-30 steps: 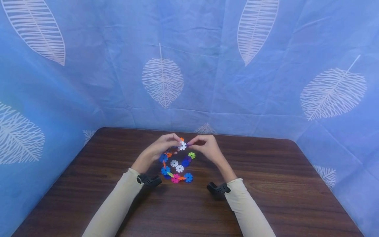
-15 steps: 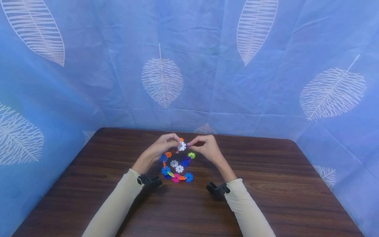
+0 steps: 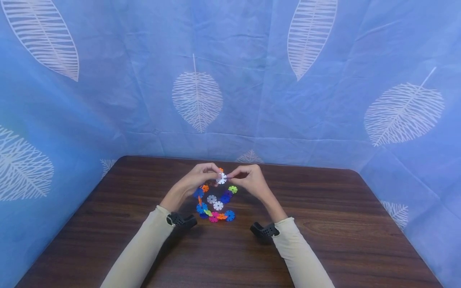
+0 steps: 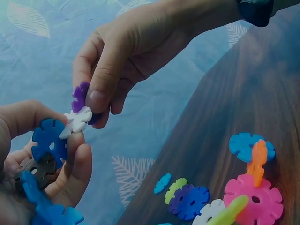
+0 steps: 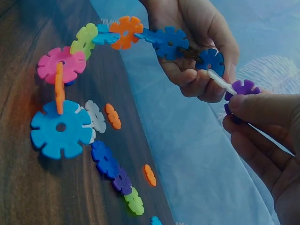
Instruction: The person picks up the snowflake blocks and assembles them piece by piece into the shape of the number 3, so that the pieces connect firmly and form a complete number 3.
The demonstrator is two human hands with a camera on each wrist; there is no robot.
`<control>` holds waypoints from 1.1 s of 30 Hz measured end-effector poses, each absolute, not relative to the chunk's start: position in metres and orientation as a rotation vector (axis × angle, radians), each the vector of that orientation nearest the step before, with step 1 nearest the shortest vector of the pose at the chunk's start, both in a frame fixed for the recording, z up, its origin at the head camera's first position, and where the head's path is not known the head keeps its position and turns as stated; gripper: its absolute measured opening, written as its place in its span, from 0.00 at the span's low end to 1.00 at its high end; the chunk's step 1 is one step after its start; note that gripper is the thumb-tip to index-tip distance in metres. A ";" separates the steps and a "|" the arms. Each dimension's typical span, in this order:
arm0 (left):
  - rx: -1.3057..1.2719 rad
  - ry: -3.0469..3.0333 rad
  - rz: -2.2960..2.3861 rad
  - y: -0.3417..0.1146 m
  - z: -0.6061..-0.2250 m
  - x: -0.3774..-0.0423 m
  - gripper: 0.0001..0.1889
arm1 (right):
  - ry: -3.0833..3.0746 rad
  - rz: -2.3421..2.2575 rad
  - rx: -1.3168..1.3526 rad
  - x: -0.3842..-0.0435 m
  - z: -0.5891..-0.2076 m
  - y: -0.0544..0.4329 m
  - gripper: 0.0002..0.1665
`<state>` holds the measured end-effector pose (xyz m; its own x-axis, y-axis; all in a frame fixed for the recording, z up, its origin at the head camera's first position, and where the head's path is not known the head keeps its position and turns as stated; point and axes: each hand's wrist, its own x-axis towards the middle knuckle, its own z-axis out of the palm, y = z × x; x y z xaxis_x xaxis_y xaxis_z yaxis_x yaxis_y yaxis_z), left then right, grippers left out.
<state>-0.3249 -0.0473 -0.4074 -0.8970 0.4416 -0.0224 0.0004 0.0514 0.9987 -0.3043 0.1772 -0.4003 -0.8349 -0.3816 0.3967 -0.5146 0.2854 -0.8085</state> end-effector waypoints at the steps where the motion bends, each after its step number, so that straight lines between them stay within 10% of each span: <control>1: 0.445 2.012 1.911 -0.047 -0.407 -0.325 0.05 | -2.415 1.601 0.846 -0.304 -0.400 0.177 0.05; 33: 0.425 2.028 1.874 -0.052 -0.409 -0.327 0.07 | -2.737 1.446 0.904 -0.318 -0.408 0.192 0.15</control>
<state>-0.3272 -0.0518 -0.4087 -0.8953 0.4427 -0.0494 -0.0145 0.0820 0.9965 -0.3185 0.1916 -0.4083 -0.8396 -0.5123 0.1805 -0.4379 0.4419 -0.7829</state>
